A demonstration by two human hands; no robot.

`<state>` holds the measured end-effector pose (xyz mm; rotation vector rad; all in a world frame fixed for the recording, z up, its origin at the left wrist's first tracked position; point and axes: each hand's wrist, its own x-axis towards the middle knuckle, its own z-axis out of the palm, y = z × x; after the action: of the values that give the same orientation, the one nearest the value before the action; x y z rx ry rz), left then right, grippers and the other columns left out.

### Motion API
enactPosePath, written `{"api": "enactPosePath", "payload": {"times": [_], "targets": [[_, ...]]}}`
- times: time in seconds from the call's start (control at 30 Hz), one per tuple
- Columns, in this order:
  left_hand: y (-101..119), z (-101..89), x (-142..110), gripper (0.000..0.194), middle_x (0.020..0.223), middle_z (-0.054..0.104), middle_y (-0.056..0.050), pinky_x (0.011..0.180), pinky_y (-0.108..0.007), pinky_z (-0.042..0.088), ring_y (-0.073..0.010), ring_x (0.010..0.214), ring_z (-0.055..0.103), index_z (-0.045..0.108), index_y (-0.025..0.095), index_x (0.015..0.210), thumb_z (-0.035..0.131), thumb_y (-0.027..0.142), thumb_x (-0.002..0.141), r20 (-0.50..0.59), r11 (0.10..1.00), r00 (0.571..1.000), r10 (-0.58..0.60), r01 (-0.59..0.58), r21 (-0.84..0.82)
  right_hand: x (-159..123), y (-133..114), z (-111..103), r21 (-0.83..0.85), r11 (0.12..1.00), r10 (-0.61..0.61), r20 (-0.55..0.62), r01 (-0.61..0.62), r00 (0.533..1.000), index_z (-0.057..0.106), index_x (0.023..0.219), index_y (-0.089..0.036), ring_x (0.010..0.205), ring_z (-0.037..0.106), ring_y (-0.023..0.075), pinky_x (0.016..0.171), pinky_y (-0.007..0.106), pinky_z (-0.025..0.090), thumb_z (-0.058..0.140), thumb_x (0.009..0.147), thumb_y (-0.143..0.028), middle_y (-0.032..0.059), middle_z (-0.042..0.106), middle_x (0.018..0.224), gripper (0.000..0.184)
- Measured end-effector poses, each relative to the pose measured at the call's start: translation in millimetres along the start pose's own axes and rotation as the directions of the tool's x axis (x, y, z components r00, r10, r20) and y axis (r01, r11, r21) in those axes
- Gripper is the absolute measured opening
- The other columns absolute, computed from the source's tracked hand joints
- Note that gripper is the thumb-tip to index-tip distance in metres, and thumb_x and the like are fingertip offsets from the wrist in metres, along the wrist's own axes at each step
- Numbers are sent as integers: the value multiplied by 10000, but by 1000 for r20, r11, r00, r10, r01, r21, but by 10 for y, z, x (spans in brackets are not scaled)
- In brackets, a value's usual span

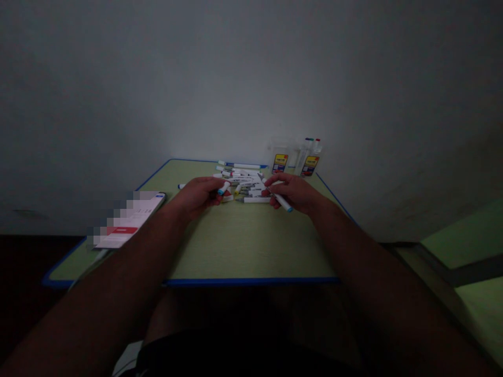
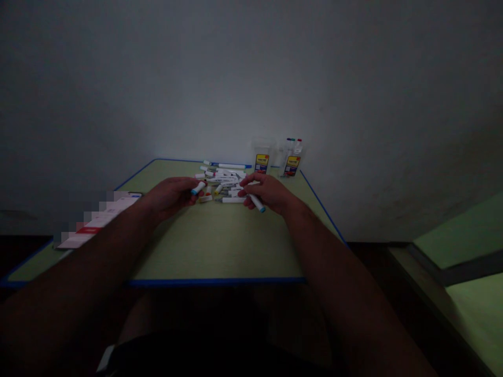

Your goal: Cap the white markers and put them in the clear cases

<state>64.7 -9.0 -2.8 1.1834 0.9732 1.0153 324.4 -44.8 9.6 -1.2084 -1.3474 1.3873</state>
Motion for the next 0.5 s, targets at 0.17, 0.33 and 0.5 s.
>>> {"api": "enactPosePath", "payload": {"times": [0.17, 0.33, 0.5], "targets": [[-23, -12, 20, 90, 721, 687, -105, 449, -205, 392, -96, 527, 524, 734, 81, 748, 697, 152, 789, -16, 1000, 1000, -9, 8, -12, 9, 14, -16, -9, 1000, 7, 7, -7, 1000, 580, 933, -192, 516, 655, 120, 484, 247, 576, 604, 886, -41, 60, 753, 839, 160], [-6, 0, 6, 103, 712, 690, -97, 453, -201, 398, -90, 511, 523, 738, 89, 755, 671, 137, 815, -13, 1000, 1000, -25, 25, -7, 34, 40, -44, -45, 999, -25, 24, 26, 999, 532, 1003, -212, 536, 669, 133, 456, 227, 548, 622, 866, -31, 62, 771, 850, 244], [13, 11, -14, 109, 722, 698, -92, 456, -195, 419, -83, 493, 542, 724, 88, 767, 649, 120, 840, -32, 999, 999, -37, 38, 26, 15, 21, -34, -93, 996, -16, 39, 20, 999, 509, 1045, -184, 580, 715, 161, 430, 217, 524, 622, 849, -28, 104, 786, 911, 275]]}}
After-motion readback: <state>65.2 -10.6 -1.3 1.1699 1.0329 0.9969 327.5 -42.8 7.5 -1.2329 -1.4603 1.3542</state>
